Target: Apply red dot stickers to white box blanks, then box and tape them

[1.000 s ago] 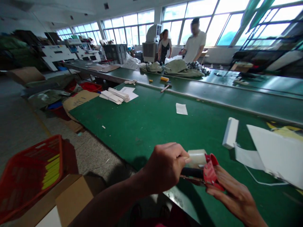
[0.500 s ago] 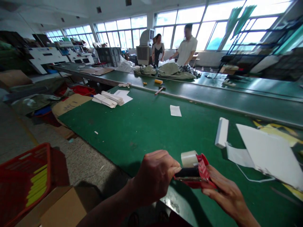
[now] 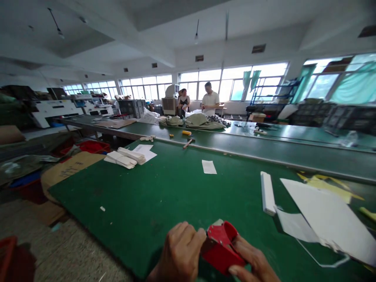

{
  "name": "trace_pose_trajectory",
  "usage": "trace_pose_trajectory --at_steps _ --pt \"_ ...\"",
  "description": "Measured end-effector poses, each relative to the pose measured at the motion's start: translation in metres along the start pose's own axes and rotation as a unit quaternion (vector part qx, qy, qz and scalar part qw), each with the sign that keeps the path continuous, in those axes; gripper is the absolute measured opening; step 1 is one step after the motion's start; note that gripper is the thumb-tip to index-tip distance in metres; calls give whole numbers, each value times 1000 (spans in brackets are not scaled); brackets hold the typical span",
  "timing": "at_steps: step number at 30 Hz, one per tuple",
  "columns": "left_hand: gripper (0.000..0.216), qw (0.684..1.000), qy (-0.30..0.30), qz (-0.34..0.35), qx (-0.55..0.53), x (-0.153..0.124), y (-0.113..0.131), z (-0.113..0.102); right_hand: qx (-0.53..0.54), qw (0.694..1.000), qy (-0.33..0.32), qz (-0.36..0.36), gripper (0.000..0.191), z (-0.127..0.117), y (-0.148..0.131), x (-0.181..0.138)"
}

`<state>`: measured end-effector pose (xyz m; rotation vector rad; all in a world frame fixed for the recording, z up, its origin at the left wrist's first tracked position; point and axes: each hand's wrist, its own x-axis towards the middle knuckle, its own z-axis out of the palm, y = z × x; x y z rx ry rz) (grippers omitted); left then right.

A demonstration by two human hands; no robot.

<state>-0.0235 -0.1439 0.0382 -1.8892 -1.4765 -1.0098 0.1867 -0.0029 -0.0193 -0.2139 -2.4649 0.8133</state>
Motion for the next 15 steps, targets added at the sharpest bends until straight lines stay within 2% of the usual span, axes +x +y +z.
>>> trace_pose_trajectory --at_steps 5,9,12,15 --pt "16 997 8 -37 72 -47 -28 24 16 998 1 61 33 57 34 8" --pt "23 989 -10 -78 127 -89 -39 26 19 997 -24 76 39 98 51 20" --pt "31 970 -68 -146 182 -112 -37 17 5 996 -59 67 38 118 54 35" --pt "32 924 -175 -277 199 -128 -32 4 -38 995 -85 33 36 139 56 57"
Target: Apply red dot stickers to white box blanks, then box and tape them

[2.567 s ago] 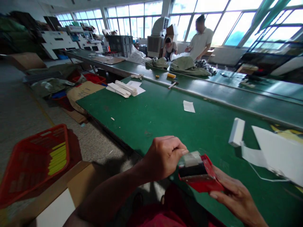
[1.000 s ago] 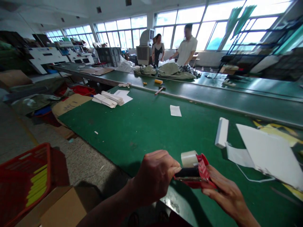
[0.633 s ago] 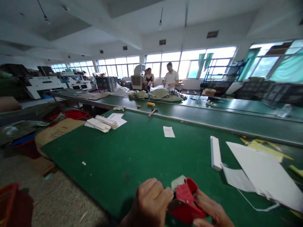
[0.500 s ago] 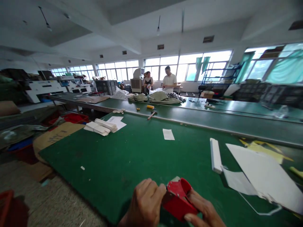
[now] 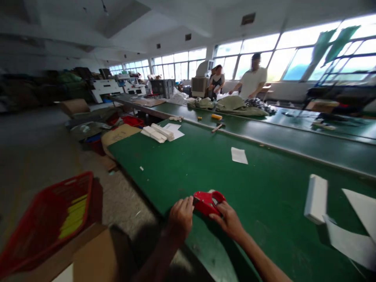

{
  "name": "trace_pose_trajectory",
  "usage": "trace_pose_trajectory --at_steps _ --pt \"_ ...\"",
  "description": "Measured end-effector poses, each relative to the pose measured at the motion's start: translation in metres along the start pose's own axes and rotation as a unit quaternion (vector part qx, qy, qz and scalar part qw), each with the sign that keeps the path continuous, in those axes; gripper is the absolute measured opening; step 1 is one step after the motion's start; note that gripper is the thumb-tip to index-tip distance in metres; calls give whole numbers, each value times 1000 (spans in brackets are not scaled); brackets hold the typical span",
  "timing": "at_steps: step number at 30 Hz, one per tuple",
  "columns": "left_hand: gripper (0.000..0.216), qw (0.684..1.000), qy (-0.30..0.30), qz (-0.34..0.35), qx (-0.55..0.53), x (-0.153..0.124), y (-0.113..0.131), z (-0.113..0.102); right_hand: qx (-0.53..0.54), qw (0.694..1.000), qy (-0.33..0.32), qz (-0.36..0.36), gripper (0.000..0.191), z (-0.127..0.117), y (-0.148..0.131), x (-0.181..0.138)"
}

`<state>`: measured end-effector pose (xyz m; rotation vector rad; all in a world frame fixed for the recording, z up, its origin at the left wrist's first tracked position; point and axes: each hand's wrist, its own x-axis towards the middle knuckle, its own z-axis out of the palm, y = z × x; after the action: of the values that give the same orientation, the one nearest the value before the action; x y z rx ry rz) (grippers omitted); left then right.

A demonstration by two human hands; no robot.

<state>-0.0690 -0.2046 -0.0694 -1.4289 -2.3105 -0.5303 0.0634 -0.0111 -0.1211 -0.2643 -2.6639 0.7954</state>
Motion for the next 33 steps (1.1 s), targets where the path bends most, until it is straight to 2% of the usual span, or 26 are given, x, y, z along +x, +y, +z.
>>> trace_pose_trajectory --at_steps 3,6,12,17,21,26,29,33 --pt "45 984 -127 -125 -11 -12 -15 -10 -46 998 -26 -36 35 23 -4 30" --pt "55 957 -192 -211 -45 -23 -38 -19 -94 990 -82 -69 37 47 -13 59" --pt "73 907 -259 -308 -123 -52 -97 -23 -130 973 -157 -112 42 97 -35 104" --pt "80 866 -282 -366 -190 -99 -138 -25 -134 956 -218 -144 43 137 -59 129" --pt "84 862 -266 -361 -237 -126 -161 -29 -141 948 -244 -150 44 158 -79 144" --pt "76 865 -225 -386 -230 -132 -183 -18 -189 949 -233 -101 41 159 -89 160" --pt "64 892 -158 -367 -212 -144 -204 5 -221 950 -215 -49 36 152 -82 181" --pt "44 937 -27 -301 -176 -179 -230 26 -234 952 -196 4 32 148 -69 214"
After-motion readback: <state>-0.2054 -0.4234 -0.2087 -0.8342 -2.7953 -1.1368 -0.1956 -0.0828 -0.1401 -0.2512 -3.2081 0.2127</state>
